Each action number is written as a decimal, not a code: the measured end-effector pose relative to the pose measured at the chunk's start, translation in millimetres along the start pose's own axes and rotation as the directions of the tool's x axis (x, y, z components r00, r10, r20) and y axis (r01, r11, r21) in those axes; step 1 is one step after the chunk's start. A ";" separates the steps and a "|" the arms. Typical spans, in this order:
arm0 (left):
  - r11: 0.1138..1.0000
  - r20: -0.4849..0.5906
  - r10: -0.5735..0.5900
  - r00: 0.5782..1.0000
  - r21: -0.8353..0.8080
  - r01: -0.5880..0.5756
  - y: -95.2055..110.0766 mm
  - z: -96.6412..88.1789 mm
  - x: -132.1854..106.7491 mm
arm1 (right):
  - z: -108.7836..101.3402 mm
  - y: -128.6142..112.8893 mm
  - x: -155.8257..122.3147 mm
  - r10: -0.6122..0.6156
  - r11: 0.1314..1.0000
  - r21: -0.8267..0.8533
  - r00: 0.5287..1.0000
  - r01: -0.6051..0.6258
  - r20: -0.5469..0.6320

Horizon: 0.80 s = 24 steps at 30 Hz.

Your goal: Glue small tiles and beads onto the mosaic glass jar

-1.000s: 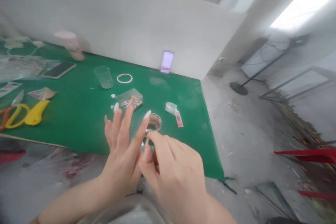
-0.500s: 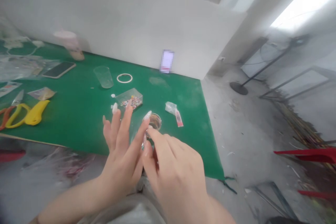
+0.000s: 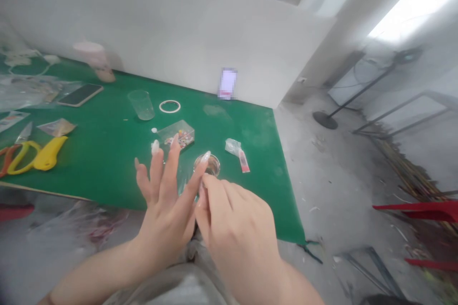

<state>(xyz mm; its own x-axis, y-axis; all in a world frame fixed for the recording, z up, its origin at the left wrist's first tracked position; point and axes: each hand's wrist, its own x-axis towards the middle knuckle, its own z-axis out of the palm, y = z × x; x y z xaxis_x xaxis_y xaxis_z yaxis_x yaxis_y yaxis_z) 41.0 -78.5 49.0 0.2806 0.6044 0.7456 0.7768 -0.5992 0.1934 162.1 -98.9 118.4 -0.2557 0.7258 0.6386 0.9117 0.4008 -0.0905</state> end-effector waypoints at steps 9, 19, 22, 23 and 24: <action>1.000 -0.009 -0.025 1.000 -0.009 0.025 -0.1 3.0 -3.2 | 0.0 0.2 1.2 -0.004 1.000 -0.010 1.000 0.004 -0.005; 0.999 0.046 -0.043 0.998 -0.031 0.044 -0.1 -0.4 -0.6 | -6.3 -1.4 -1.5 -0.004 0.996 0.086 1.000 0.005 -0.012; 0.994 0.079 -0.059 0.995 -0.089 0.067 -0.2 -1.0 -1.6 | -9.6 -2.4 -2.7 0.015 0.993 0.115 1.000 -0.014 -0.004; 0.989 0.110 -0.063 0.992 -0.124 0.076 -0.9 -2.5 -2.2 | -10.4 -2.1 -3.4 0.034 0.992 0.121 0.999 -0.033 -0.006; 0.981 0.151 -0.063 0.987 -0.171 0.089 -2.1 -4.7 -2.7 | -11.0 -1.3 -4.1 0.058 0.990 0.126 0.998 -0.057 -0.006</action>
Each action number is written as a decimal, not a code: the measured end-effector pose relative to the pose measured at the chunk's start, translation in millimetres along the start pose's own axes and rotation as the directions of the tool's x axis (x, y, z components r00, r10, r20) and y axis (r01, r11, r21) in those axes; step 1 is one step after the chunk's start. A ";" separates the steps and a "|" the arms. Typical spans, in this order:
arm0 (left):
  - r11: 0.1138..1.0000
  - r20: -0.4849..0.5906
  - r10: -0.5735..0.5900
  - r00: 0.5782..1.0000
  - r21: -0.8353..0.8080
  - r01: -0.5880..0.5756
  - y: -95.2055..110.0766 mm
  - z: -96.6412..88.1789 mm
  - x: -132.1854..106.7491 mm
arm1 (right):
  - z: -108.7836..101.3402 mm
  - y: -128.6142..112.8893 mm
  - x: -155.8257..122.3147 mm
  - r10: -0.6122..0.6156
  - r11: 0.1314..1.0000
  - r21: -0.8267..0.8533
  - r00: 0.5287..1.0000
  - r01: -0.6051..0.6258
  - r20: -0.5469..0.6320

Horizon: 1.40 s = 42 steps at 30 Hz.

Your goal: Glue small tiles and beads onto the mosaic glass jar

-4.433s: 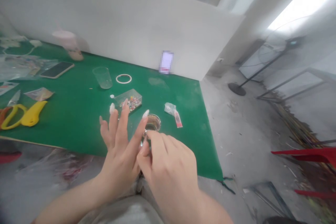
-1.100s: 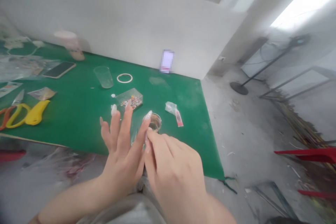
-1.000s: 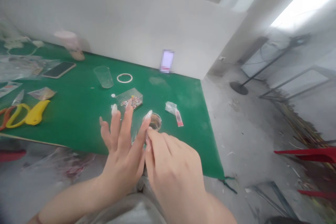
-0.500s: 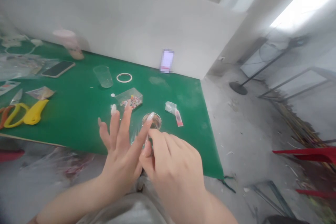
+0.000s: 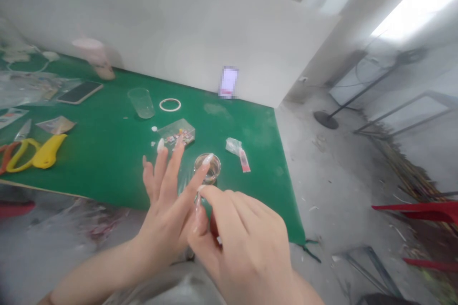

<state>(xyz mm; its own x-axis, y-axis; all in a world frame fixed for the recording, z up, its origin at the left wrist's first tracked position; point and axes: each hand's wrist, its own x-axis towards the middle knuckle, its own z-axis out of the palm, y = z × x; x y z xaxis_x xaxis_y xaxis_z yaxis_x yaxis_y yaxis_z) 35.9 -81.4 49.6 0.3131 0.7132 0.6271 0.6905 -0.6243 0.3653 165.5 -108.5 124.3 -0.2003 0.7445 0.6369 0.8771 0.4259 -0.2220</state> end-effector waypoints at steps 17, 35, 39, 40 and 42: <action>0.785 0.191 0.143 0.971 -0.620 0.006 -7.4 -37.2 9.7 | -19.3 11.9 -11.7 -0.110 0.993 -0.025 0.992 0.112 0.057; 0.963 0.252 0.141 0.957 -0.259 -0.074 -1.6 -43.1 5.8 | -16.8 15.8 -4.6 -0.429 0.854 -0.197 0.865 0.482 0.259; 0.966 0.273 0.137 0.952 -0.249 -0.068 -3.4 -43.4 4.6 | -13.0 17.1 -1.8 -0.476 0.822 -0.218 0.845 0.526 0.243; 0.966 0.276 0.138 0.951 -0.251 -0.068 -4.0 -43.4 3.8 | -12.1 18.0 -2.1 -0.469 0.827 -0.220 0.851 0.517 0.234; 0.963 0.277 0.140 0.950 -0.260 -0.066 -4.9 -43.1 2.1 | -10.6 20.0 -3.3 -0.444 0.846 -0.218 0.869 0.487 0.216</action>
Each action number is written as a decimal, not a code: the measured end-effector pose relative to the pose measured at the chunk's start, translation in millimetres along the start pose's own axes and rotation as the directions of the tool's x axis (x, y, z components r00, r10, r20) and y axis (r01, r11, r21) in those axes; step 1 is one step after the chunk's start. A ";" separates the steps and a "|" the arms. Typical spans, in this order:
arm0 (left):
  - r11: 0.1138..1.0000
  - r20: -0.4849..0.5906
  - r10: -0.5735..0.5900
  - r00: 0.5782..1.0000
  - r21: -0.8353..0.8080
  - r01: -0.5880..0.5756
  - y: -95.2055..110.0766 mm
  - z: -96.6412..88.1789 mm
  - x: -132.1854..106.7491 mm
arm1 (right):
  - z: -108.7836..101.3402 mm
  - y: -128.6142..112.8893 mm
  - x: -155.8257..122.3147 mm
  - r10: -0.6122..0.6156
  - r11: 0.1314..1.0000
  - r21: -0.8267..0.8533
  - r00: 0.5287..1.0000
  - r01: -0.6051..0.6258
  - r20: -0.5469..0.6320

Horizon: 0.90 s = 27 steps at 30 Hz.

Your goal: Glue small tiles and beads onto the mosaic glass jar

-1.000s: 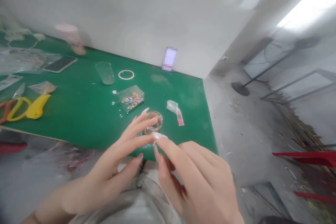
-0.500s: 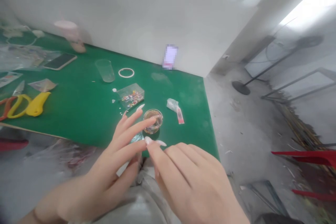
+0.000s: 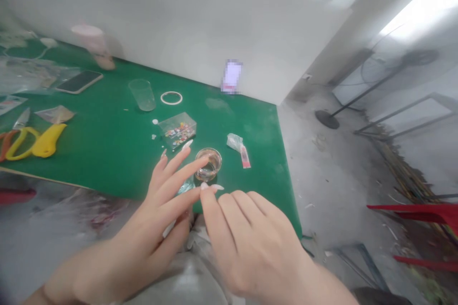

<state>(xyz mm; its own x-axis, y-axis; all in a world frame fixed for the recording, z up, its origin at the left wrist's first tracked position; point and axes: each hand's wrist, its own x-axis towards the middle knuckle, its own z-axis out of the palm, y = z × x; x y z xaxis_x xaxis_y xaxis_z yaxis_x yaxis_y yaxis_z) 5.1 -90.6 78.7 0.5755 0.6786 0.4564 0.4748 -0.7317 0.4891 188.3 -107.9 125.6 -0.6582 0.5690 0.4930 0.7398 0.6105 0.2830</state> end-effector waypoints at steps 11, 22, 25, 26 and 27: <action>0.998 0.014 -0.011 1.000 -0.054 0.012 0.5 -5.0 3.5 | -1.8 6.4 -3.9 0.130 0.987 0.090 0.991 -0.130 0.005; 1.000 0.004 0.000 1.000 0.012 0.000 3.2 -6.8 4.7 | -5.0 4.9 -4.7 0.053 0.990 0.126 0.996 -0.061 0.070; 1.000 -0.002 -0.010 1.000 0.027 0.010 3.0 -10.2 5.4 | -6.6 3.3 -1.7 -0.009 0.998 0.067 0.998 0.005 0.057; 1.000 -0.009 -0.011 1.000 0.024 0.011 2.9 -10.9 5.5 | -7.0 2.8 -0.7 -0.023 0.998 0.055 0.998 0.020 0.052; 1.000 -0.016 -0.011 1.000 0.019 0.011 2.9 -11.4 5.4 | -7.1 2.4 0.2 -0.034 0.998 0.049 0.998 0.032 0.044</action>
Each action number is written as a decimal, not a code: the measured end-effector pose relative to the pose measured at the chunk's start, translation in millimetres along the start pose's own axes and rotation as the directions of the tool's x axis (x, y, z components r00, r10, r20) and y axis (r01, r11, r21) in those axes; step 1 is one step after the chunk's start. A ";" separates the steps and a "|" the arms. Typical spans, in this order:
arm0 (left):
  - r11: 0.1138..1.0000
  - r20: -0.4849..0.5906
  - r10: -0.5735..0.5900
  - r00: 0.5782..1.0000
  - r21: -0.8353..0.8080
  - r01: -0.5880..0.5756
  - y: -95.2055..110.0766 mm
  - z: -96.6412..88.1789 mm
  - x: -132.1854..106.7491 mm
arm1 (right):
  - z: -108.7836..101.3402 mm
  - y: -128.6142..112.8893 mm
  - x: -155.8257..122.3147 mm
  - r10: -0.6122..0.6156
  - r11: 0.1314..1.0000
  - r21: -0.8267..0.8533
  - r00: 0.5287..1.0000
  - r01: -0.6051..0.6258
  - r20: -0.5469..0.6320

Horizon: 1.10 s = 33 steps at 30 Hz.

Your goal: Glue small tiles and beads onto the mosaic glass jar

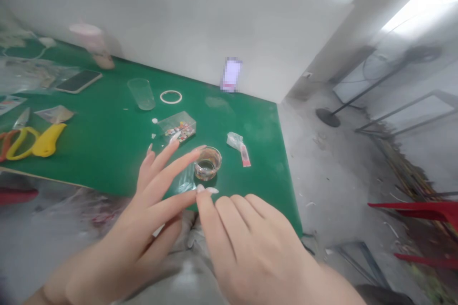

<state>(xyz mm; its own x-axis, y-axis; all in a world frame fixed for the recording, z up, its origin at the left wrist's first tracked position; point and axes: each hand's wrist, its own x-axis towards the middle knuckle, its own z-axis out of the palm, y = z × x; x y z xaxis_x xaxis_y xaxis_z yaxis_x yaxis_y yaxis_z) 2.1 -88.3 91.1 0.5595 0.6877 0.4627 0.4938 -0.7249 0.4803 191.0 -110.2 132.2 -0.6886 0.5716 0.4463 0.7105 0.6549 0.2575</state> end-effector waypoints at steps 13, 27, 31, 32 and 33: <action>1.000 0.003 -0.011 1.000 -0.019 0.011 0.0 -2.1 -4.1 | 4.2 -0.2 -2.7 0.066 0.998 0.011 0.997 -0.066 -0.038; 0.998 -0.038 -0.007 0.999 -0.061 0.005 -2.1 -0.6 -6.9 | 0.6 1.7 -8.9 0.149 0.982 0.115 0.989 -0.149 0.009; 0.999 -0.043 -0.012 0.999 -0.050 0.010 -1.1 1.1 -7.0 | -2.3 1.1 -11.6 0.124 0.979 0.155 0.989 -0.135 0.079; 0.999 -0.038 -0.010 0.999 -0.045 0.008 -0.7 1.0 -7.2 | -2.5 0.9 -11.8 0.113 0.981 0.150 0.990 -0.124 0.078; 0.999 -0.037 -0.007 0.999 -0.041 0.006 -0.4 0.6 -7.4 | -2.5 0.7 -11.8 0.103 0.982 0.148 0.991 -0.114 0.080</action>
<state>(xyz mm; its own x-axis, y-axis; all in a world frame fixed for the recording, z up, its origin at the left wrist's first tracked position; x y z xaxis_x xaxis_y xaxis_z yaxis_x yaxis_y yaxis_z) -1.8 -93.1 87.0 0.5312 0.6939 0.4862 0.4696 -0.7187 0.5127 200.0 -117.8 129.2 -0.6208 0.6741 0.4002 0.7553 0.6510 0.0751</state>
